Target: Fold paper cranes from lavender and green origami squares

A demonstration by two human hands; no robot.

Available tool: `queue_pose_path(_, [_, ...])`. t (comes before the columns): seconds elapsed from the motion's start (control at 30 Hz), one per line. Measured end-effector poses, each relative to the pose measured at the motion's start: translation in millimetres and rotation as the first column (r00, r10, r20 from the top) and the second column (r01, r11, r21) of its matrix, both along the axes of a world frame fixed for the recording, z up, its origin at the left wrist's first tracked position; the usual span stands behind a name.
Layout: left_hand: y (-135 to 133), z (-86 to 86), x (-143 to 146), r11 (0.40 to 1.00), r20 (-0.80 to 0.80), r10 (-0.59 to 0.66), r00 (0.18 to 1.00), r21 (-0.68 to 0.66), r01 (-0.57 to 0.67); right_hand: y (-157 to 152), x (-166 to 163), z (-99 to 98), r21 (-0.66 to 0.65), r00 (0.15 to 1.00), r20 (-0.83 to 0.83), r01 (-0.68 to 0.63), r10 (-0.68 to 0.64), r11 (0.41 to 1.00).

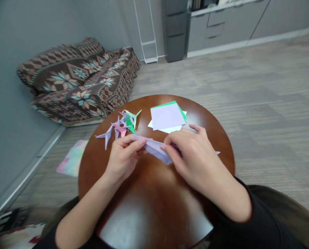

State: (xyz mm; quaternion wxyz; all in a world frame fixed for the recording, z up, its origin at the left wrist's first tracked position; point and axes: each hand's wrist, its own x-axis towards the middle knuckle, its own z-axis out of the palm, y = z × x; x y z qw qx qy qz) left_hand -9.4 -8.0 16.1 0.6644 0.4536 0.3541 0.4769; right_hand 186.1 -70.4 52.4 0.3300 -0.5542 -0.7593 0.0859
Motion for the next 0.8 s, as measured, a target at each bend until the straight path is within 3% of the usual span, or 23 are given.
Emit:
queue_pose_path(0.4, [1.2,-0.8,1.4,0.999,0.009,0.025,1.0,0.024,-0.025,0.9,0.0,1.2,-0.044,0.999,-0.022,-0.025,0.024,0.999])
queue_pose_path(0.57, [-2.6,-4.1,0.7,0.996,-0.057,-0.026,0.998,0.079,0.031,0.9,-0.6,2.0,-0.088,0.996,-0.048,-0.075,0.071,0.993])
queue_pose_path(0.67, [-3.6,-1.8,1.5,0.998,-0.045,-0.049,0.998,0.047,0.051,0.1,-1.2,3.2,-0.085,0.99,-0.075,-0.126,0.12,0.988])
queue_pose_path(0.8, [1.9,5.7,-1.0,0.996,0.091,0.091,0.992,-0.022,-0.09,-0.5,1.1,3.2,-0.072,0.992,-0.036,-0.121,0.118,0.99])
